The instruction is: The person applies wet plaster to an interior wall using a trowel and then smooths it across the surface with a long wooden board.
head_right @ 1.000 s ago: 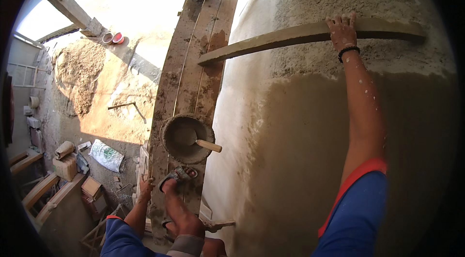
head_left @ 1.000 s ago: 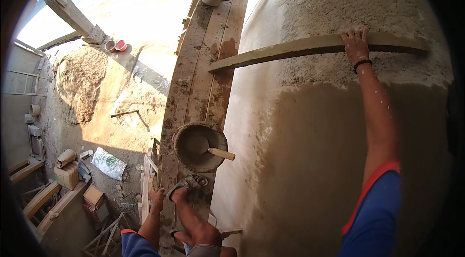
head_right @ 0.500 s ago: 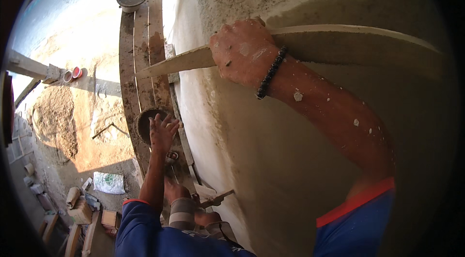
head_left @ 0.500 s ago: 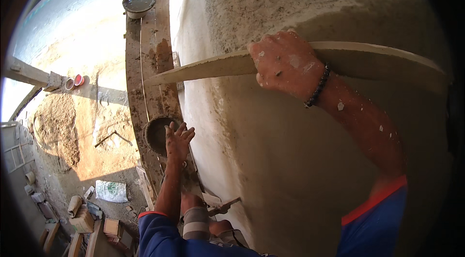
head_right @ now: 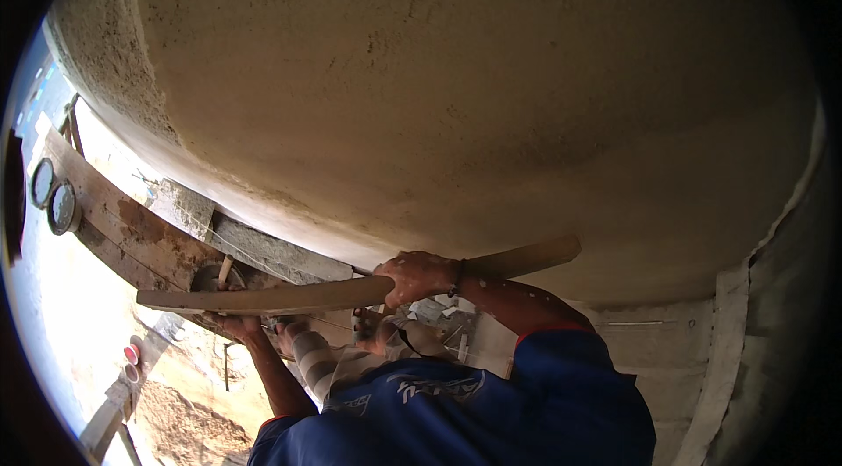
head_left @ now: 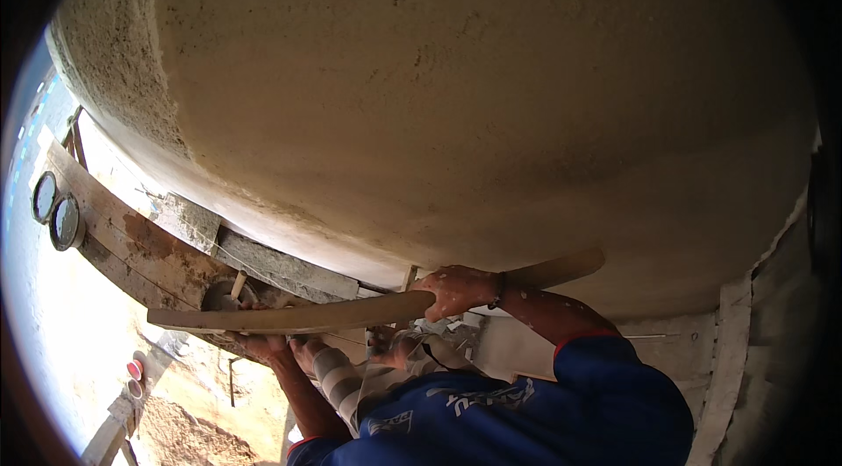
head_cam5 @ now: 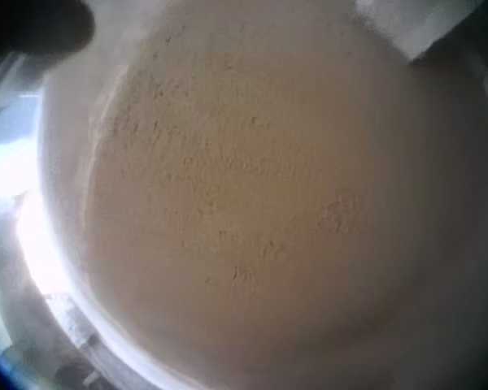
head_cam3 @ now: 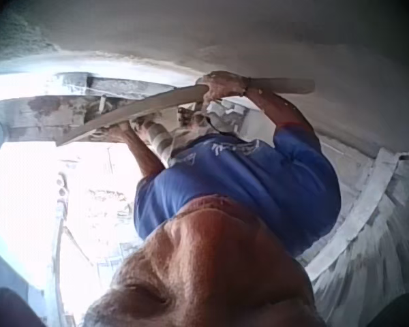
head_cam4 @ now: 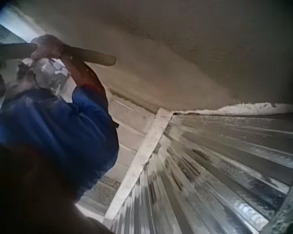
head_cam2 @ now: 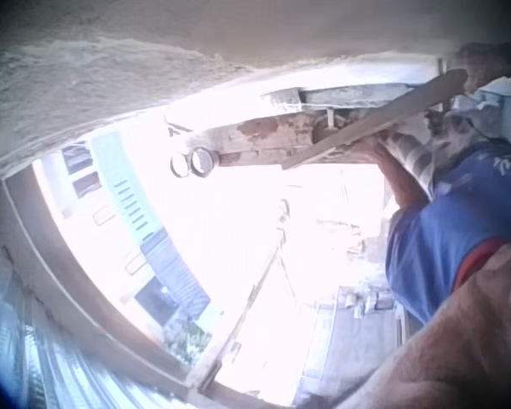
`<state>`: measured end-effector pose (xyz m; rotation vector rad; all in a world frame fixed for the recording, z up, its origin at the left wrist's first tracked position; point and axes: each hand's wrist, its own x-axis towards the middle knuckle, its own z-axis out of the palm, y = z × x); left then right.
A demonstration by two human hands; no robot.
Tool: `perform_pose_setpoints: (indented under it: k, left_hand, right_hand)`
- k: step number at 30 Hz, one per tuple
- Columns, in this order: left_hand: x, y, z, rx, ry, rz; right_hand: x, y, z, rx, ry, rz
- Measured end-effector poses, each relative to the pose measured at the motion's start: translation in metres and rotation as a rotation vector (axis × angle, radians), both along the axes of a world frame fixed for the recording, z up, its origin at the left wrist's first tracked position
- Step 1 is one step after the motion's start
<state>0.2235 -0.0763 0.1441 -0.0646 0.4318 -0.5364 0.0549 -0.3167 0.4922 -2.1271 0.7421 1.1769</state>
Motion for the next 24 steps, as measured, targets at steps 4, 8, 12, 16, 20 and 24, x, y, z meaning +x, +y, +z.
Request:
perform_pose_setpoints:
  k: [4,8,12,16,20,24]
  left_hand:
    - [-0.062,-0.07,0.076,0.51,0.266,-0.282]
    - [-0.115,-0.138,0.138,0.581,0.168,-0.434]
    - [-0.163,-0.202,0.161,0.48,0.083,-0.472]
    - [-0.213,-0.254,0.174,0.407,-0.062,-0.503]
    - [-0.252,-0.3,0.19,0.444,-0.131,-0.545]
    - [-0.278,-0.338,0.187,0.478,-0.198,-0.555]
  right_hand:
    - [-0.147,-0.027,-0.017,-0.094,-0.028,-0.087]
    - [-0.223,-0.035,0.037,-0.39,-0.294,-0.202]
    - [-0.281,0.013,0.051,-0.984,-0.531,-0.147]
    - [-0.355,0.013,0.003,-1.035,-0.482,-0.088]
    - [-0.421,-0.03,-0.029,-1.178,-0.375,-0.228]
    - [-0.475,-0.066,-0.059,-1.304,-0.474,-0.218]
